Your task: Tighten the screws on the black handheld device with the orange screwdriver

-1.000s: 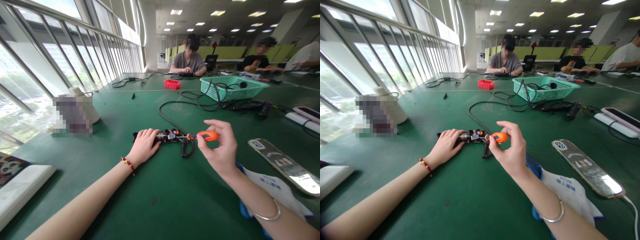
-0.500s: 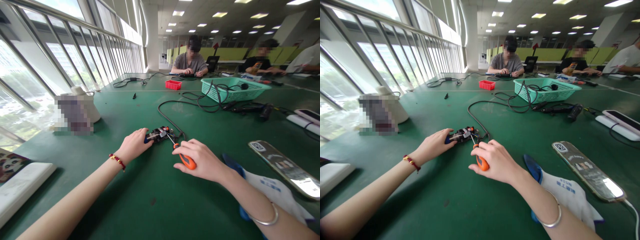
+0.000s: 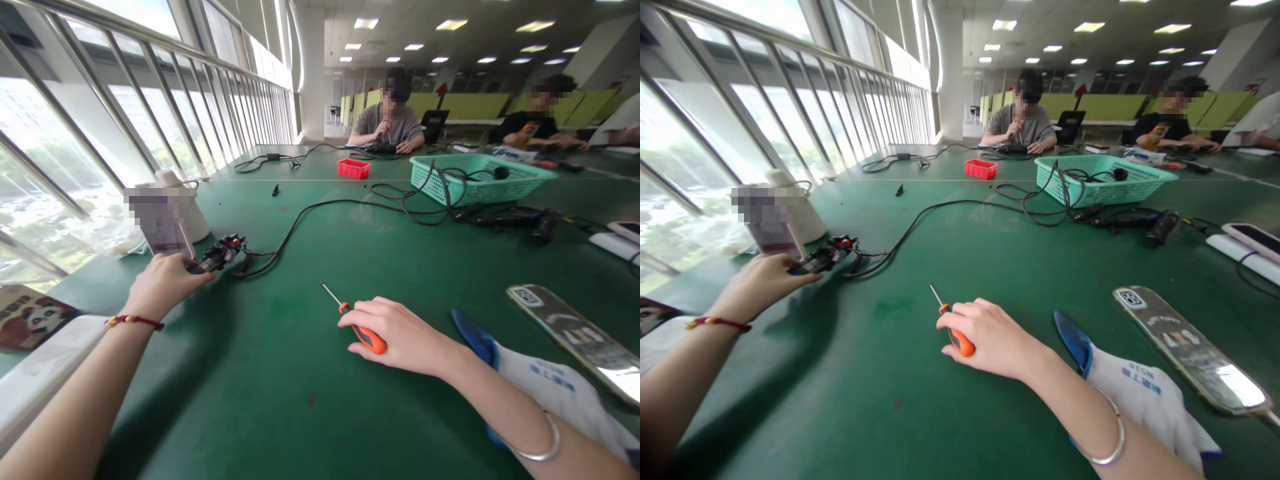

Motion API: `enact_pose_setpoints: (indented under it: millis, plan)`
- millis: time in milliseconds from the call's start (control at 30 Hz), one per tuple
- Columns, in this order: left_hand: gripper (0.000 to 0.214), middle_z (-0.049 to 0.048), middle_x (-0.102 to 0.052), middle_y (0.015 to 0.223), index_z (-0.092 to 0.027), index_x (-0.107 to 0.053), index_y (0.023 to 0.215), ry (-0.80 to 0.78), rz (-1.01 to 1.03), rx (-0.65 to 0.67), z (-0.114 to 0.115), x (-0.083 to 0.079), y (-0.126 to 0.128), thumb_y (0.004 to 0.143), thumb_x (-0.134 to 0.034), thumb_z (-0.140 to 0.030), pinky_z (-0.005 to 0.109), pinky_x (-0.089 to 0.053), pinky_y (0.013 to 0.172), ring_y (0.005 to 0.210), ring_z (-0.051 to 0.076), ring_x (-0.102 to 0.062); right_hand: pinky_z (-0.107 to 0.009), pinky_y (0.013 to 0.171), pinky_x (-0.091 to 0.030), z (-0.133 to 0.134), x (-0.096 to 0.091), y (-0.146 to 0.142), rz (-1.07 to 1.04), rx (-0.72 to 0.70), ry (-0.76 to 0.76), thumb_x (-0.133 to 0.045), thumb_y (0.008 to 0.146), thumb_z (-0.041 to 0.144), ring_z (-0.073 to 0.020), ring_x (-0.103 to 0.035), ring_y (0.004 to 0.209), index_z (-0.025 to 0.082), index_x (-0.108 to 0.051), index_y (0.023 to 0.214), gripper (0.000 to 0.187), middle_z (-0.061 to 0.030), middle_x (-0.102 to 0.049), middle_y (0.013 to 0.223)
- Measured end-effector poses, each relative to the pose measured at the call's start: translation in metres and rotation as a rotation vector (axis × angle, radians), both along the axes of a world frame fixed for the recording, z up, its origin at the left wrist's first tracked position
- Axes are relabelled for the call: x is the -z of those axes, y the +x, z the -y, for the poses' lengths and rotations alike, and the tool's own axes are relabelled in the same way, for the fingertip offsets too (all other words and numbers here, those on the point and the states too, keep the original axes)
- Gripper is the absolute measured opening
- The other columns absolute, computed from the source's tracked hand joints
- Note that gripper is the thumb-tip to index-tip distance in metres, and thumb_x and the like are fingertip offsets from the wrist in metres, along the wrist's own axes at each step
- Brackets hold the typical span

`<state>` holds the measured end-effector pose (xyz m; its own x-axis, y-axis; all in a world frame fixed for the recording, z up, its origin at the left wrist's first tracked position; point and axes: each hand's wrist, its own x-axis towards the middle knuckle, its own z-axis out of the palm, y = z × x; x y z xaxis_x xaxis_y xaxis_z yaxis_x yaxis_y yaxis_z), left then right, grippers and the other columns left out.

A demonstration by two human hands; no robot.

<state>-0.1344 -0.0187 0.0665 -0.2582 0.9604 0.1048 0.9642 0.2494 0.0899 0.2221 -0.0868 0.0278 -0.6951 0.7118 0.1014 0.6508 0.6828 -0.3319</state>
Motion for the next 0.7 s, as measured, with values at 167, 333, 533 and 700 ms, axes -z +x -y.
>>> enact_pose_setpoints:
  millis: [167,333,533,700]
  plan:
    - [0.057,0.0142,-0.062,0.096,-0.017,-0.057,0.106,0.044,-0.153,-0.227,0.006,-0.009,0.000,0.071,-0.045,-0.061,0.036,-0.045,0.063,0.088,0.034,-0.059,-0.031,0.078,-0.043,-0.002,-0.001,0.000,0.001,0.025,-0.051,-0.057,0.082,0.039,-0.0174,-0.057,0.083,0.022,-0.057,0.109,0.032,-0.0027,-0.064,0.100]
    - [0.041,0.0146,-0.057,0.110,-0.016,-0.049,0.107,0.129,-0.215,-0.169,0.007,-0.002,0.018,0.077,-0.043,-0.043,0.039,-0.047,0.067,0.094,0.033,-0.058,-0.033,0.080,-0.043,-0.001,-0.001,0.001,-0.020,0.032,-0.097,-0.055,0.082,0.046,-0.0186,-0.057,0.088,0.024,-0.056,0.113,0.038,-0.0026,-0.064,0.105]
    - [0.037,0.0137,-0.055,0.109,-0.015,-0.046,0.105,0.110,-0.243,-0.111,0.010,-0.001,0.020,0.081,-0.039,-0.043,0.034,-0.043,0.061,0.094,0.031,-0.058,-0.033,0.078,-0.045,0.000,0.000,0.002,-0.030,0.034,-0.078,-0.054,0.082,0.047,-0.0179,-0.058,0.086,0.024,-0.056,0.112,0.038,-0.0029,-0.064,0.104]
    - [0.038,0.0118,-0.056,0.108,-0.016,-0.048,0.105,0.250,-0.269,-0.075,0.015,-0.003,0.023,0.085,-0.035,-0.046,0.031,-0.037,0.058,0.091,0.031,-0.058,-0.030,0.073,-0.045,-0.004,0.003,0.004,-0.109,0.062,0.105,-0.058,0.081,0.031,-0.0162,-0.058,0.077,0.022,-0.057,0.099,0.021,-0.0041,-0.065,0.096]
